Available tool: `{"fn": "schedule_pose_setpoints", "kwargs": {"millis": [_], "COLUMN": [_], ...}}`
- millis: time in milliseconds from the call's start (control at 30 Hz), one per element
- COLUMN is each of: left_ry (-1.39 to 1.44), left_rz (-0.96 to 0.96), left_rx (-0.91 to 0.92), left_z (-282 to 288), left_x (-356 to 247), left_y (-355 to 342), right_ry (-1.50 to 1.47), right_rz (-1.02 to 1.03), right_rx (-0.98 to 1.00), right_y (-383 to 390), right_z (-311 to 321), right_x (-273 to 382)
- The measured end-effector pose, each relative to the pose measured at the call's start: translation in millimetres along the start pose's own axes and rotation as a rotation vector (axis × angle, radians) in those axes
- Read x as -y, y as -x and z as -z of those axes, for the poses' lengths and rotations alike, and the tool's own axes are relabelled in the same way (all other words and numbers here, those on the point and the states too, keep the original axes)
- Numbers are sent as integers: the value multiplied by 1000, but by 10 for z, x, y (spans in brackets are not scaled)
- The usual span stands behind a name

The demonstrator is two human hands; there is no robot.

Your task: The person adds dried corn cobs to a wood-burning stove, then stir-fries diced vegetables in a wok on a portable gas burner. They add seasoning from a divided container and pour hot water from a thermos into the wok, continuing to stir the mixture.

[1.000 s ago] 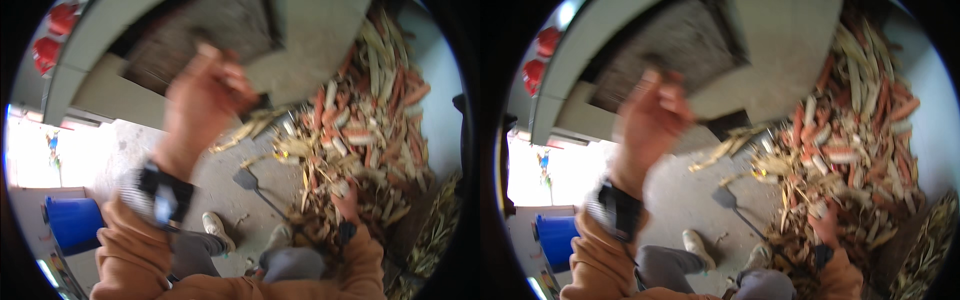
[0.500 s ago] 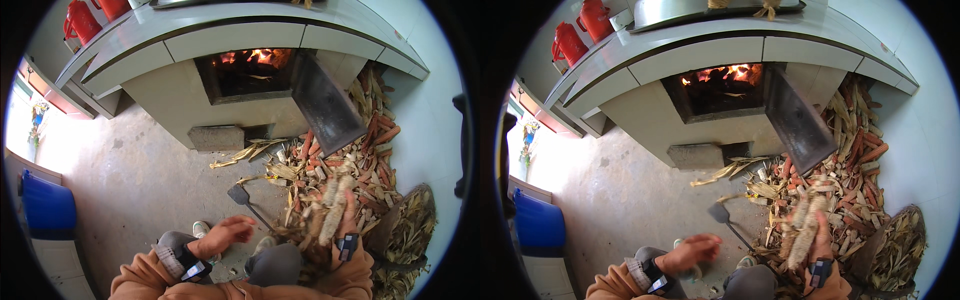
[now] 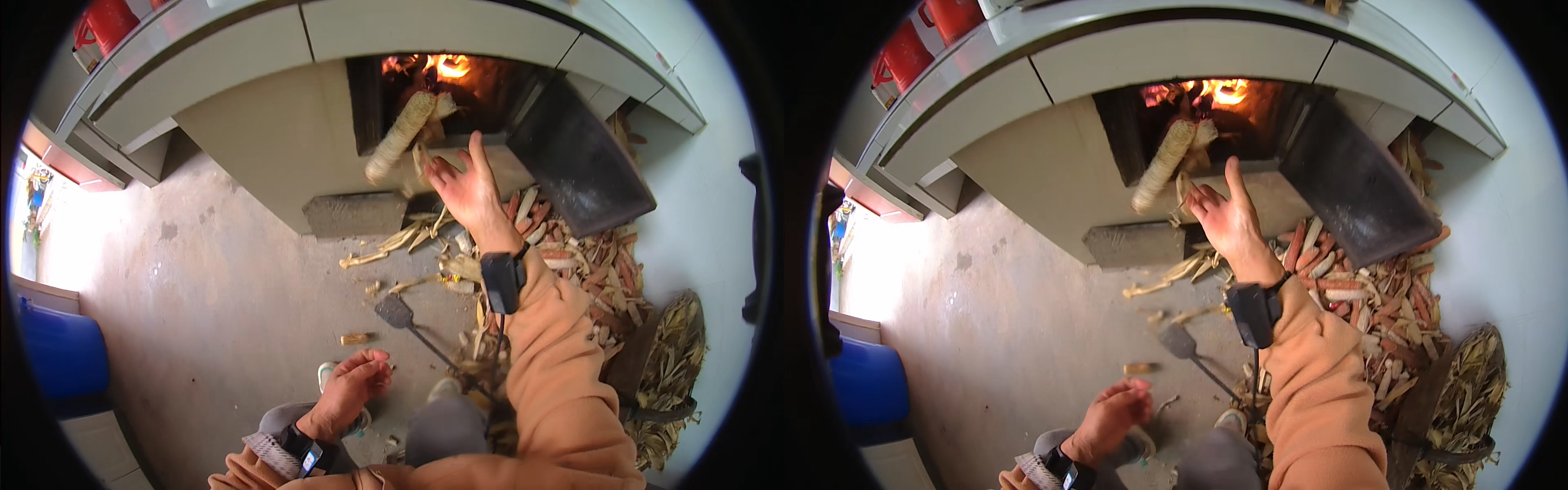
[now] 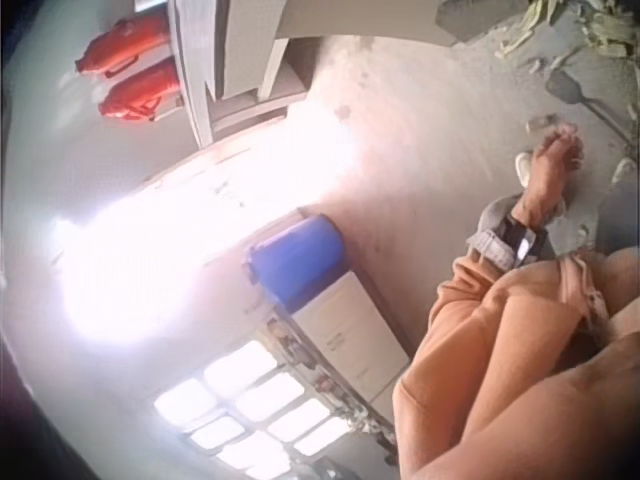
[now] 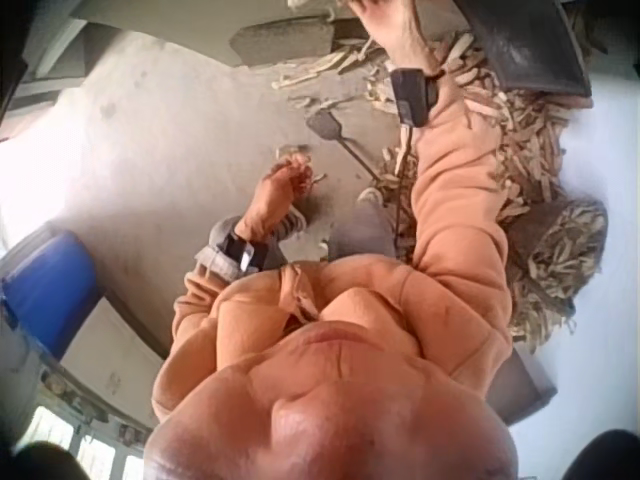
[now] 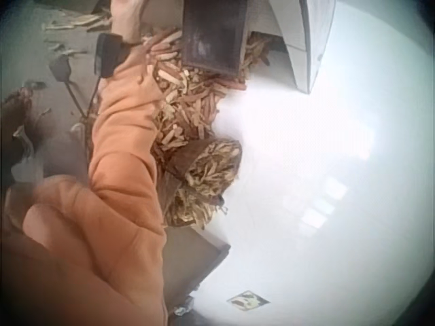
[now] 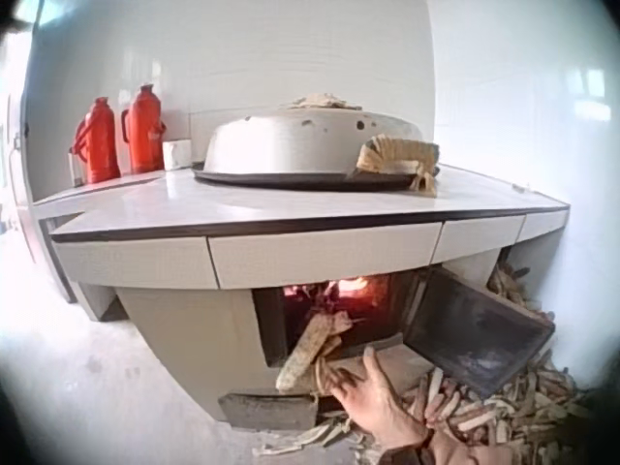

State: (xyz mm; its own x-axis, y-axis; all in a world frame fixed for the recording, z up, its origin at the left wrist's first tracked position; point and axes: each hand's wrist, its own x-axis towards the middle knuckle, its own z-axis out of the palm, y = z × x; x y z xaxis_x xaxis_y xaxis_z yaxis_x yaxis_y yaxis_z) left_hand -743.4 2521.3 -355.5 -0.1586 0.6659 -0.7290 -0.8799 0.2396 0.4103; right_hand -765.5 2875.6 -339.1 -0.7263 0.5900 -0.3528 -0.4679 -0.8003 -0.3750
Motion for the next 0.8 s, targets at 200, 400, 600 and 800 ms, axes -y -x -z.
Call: {"fn": "schedule_pose_setpoints", "kwargs": {"millis": [200,400,600,800], "left_ry": [-70,-143,-63,-57], "left_rz": [-19,19,91,243], "left_rx": [55,-11,68,-93], "left_z": [-103,-150,-120,-62], "left_x": [37,72,74,136], "left_y": [121,23,-218,-365], "right_ry": [245,555,1195,1647], "right_rz": [11,-335,-443,-1892], "right_rx": [-17,-68,-51,154], "right_y": [789,1138,1855,4577], "right_z": [771,1328,1956,1672], "right_x": [-174,224,1127,663]}}
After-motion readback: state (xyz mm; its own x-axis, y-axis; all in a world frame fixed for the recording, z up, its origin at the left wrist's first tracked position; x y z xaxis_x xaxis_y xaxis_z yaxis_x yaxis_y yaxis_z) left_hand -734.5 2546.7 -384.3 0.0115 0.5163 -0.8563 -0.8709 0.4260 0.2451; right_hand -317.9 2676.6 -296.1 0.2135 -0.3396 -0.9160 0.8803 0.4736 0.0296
